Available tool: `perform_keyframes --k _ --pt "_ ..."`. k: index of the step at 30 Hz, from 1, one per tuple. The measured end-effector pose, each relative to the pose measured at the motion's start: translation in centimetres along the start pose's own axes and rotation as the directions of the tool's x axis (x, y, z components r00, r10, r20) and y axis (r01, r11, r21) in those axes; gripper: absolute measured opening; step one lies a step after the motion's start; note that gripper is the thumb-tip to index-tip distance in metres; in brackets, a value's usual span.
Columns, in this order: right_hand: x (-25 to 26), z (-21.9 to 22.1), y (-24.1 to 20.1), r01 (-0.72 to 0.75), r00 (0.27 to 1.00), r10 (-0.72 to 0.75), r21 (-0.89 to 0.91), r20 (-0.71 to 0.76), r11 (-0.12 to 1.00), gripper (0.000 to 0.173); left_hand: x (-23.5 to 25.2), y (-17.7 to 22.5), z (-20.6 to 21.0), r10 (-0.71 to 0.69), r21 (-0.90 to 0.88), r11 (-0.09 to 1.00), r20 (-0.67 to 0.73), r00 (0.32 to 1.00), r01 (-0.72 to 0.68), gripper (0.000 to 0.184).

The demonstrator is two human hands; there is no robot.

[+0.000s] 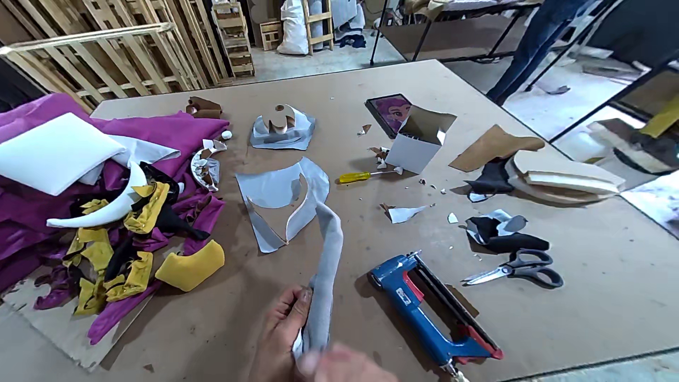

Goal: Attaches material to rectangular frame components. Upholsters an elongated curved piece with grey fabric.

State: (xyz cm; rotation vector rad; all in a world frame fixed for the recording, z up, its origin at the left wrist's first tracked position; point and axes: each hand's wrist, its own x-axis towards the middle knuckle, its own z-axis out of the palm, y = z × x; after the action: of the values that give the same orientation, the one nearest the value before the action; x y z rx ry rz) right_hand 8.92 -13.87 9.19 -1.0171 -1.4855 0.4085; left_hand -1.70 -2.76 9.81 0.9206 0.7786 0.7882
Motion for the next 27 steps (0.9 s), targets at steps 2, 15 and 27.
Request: perform_keyframes --k 2,15,27 --pt "0.8 -1.5 2.1 -0.129 0.991 0.119 -0.249 -0.057 0.96 0.08 -0.3 -0.2 0.4 -0.042 -0.073 0.996 0.031 0.999 0.044 0.024" --pt "-4.7 -7.6 3.4 -0.436 0.855 0.492 -0.741 -0.164 0.51 0.064 0.9 -6.6 -7.1 0.486 0.923 0.239 0.154 0.86 -0.301 0.028" --pt "-1.1 -10.0 3.8 -0.566 0.429 0.868 -0.823 -0.251 0.041 0.058 -1.1 -11.8 -10.1 0.444 0.945 0.252 0.077 0.893 -0.207 0.02"
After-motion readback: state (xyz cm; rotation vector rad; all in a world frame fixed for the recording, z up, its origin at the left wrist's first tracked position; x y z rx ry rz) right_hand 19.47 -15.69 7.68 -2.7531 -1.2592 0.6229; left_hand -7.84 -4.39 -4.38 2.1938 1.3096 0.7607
